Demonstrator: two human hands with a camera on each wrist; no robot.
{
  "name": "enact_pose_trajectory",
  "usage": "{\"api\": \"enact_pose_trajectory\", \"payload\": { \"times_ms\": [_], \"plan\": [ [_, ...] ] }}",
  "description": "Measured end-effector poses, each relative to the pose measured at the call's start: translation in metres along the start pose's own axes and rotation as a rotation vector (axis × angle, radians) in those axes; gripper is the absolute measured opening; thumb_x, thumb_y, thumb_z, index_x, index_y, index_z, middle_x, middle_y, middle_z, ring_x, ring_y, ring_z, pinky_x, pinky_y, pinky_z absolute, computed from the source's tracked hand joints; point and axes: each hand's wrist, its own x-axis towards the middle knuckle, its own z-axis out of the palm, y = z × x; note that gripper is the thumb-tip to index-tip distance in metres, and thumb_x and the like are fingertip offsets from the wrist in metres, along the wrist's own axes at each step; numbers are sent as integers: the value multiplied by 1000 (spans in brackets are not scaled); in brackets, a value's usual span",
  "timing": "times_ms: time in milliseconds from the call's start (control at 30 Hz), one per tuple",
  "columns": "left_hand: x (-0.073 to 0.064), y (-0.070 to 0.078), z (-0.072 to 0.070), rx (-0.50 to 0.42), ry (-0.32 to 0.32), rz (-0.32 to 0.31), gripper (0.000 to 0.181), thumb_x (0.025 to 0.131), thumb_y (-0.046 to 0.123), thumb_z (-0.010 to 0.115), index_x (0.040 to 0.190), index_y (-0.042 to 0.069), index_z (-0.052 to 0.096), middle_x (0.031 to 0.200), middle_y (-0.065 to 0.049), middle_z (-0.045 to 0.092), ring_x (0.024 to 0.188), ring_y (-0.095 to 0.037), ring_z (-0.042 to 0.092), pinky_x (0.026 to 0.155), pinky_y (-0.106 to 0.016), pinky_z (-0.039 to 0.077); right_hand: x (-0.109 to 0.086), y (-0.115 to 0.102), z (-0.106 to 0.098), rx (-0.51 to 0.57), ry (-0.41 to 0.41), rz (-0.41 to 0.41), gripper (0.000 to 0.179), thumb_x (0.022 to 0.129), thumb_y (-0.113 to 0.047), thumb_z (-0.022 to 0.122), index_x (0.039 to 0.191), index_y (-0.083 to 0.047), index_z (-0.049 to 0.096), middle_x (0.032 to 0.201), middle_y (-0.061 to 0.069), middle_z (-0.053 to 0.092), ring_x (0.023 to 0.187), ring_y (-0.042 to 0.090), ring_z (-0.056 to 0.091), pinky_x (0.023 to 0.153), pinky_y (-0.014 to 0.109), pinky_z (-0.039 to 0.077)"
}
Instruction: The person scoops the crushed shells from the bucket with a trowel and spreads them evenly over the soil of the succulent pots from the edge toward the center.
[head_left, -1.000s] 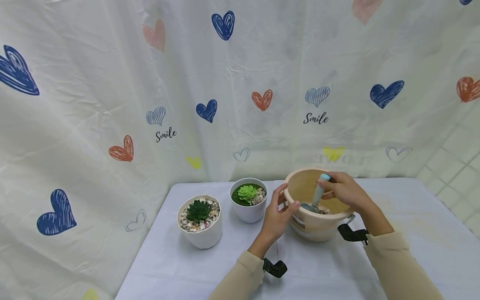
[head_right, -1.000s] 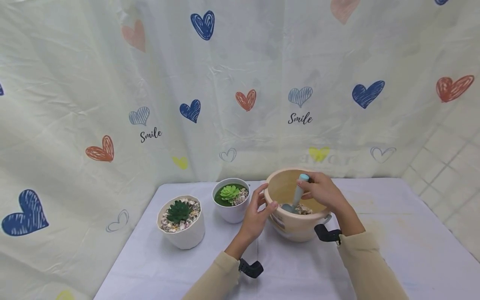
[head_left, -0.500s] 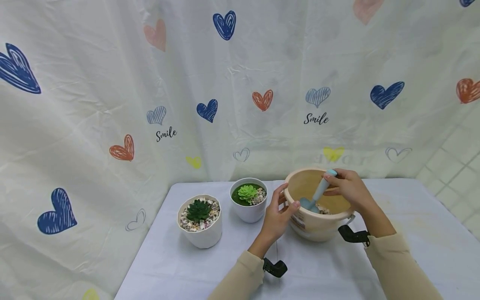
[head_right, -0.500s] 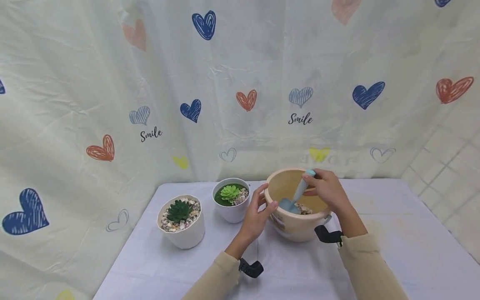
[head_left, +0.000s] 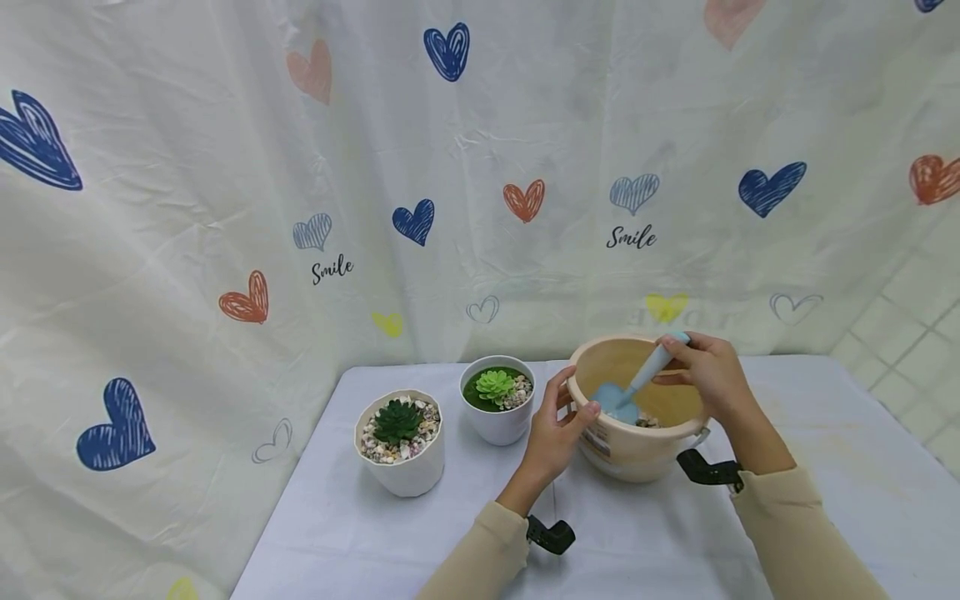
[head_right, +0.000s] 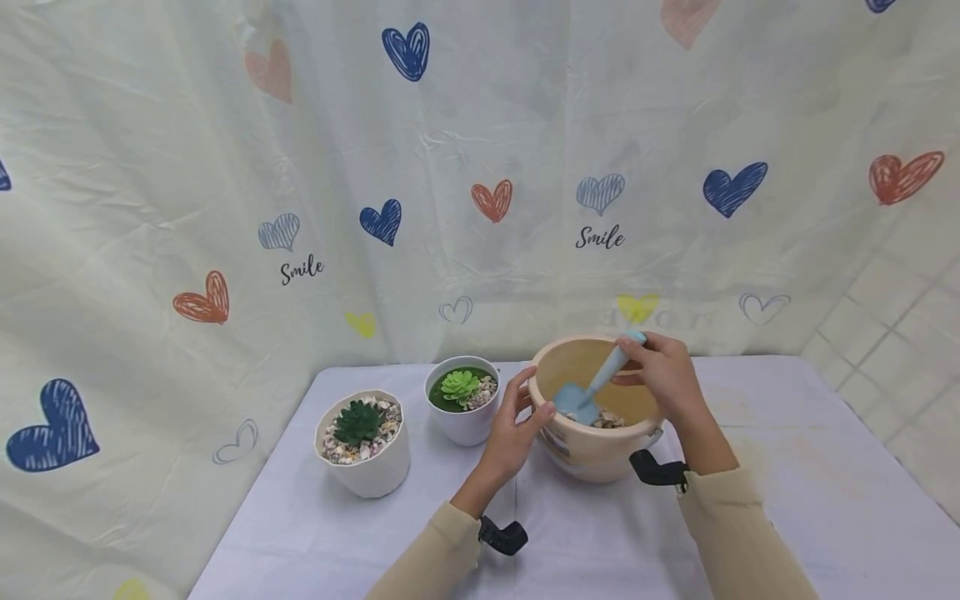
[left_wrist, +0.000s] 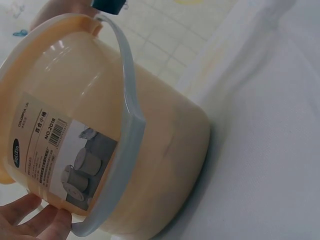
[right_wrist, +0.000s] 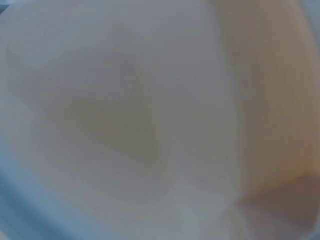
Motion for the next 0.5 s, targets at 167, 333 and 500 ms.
{"api": "enact_pose_trajectory", "payload": {
  "times_ms": [167, 333, 500],
  "plan": [
    [-1, 1, 0, 7, 8, -7, 65, 98, 43, 65, 155, 40, 35, 151, -6, 51, 139, -17, 51, 114, -46, 44, -3, -4, -5, 126, 54, 47, 14, 102, -28, 63, 95, -21, 72, 88, -8, 71, 78, 9, 74, 67, 31, 63],
    [-2, 3, 0, 13, 11, -10, 64, 98, 43, 65, 155, 42, 35, 150, -3, 52, 138, -14, 51, 115, -45, 44, -7, -6, -14, 277, 76, 90, 19, 101, -25, 63, 91, -16, 76, 88, -4, 73, 78, 12, 75, 69, 31, 63],
    [-2, 4, 0, 26, 11, -15, 64, 98, 44, 64, 155, 42, 34, 151, -2, 52, 138, -13, 51, 114, -39, 44, -9, -5, -20, 339, 108, 116, 21, 100, -27, 63, 91, -14, 76, 88, -2, 72, 78, 14, 75, 70, 33, 63]
  ]
}}
